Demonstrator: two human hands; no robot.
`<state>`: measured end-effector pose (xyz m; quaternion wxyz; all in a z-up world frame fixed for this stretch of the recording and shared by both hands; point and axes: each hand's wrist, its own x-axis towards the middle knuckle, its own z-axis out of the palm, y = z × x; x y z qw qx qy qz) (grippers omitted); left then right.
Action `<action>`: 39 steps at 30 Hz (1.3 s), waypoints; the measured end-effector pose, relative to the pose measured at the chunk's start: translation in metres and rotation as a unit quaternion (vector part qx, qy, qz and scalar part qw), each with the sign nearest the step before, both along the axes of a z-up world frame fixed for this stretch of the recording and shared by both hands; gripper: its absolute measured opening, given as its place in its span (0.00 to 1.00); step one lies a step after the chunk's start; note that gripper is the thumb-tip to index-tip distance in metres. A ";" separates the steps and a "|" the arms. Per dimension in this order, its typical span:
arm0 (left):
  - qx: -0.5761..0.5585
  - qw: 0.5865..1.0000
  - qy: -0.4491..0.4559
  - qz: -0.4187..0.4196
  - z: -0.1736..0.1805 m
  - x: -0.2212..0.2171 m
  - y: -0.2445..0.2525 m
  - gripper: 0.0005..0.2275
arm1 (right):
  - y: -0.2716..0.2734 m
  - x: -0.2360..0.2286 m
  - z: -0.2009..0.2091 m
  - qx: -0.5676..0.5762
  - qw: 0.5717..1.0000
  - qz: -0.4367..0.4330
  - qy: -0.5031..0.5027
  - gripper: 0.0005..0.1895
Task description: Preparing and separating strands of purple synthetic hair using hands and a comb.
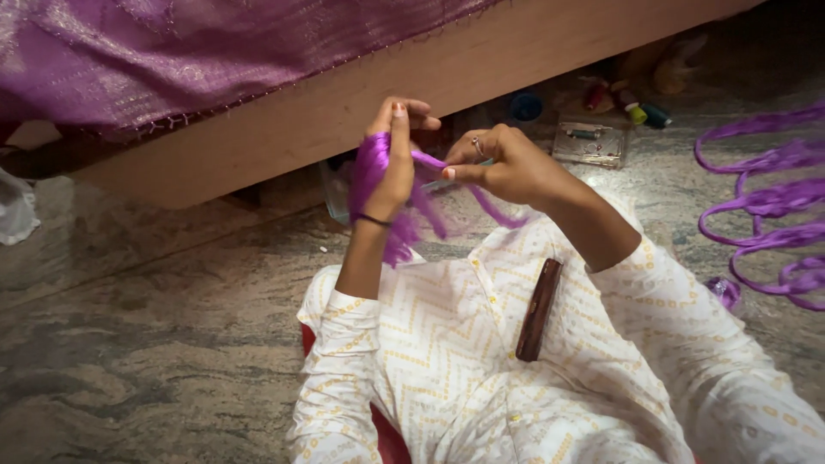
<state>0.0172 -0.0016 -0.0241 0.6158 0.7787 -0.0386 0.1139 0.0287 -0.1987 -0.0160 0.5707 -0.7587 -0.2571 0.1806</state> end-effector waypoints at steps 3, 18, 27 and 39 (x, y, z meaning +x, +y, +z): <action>0.013 0.998 -0.057 0.015 -0.023 0.011 0.002 0.20 | -0.001 -0.001 0.006 -0.060 0.995 -0.027 -0.072 0.11; -0.007 1.000 -0.027 -0.004 0.005 -0.014 -0.005 0.19 | -0.041 0.018 -0.049 0.205 0.935 0.169 0.235 0.09; 0.186 0.971 -0.137 0.068 0.017 -0.012 0.019 0.17 | -0.121 0.006 -0.150 0.047 0.925 0.264 0.268 0.13; 0.310 0.937 -0.146 0.063 0.016 -0.025 -0.020 0.10 | -0.032 -0.013 -0.031 -0.159 0.977 -0.128 -0.065 0.13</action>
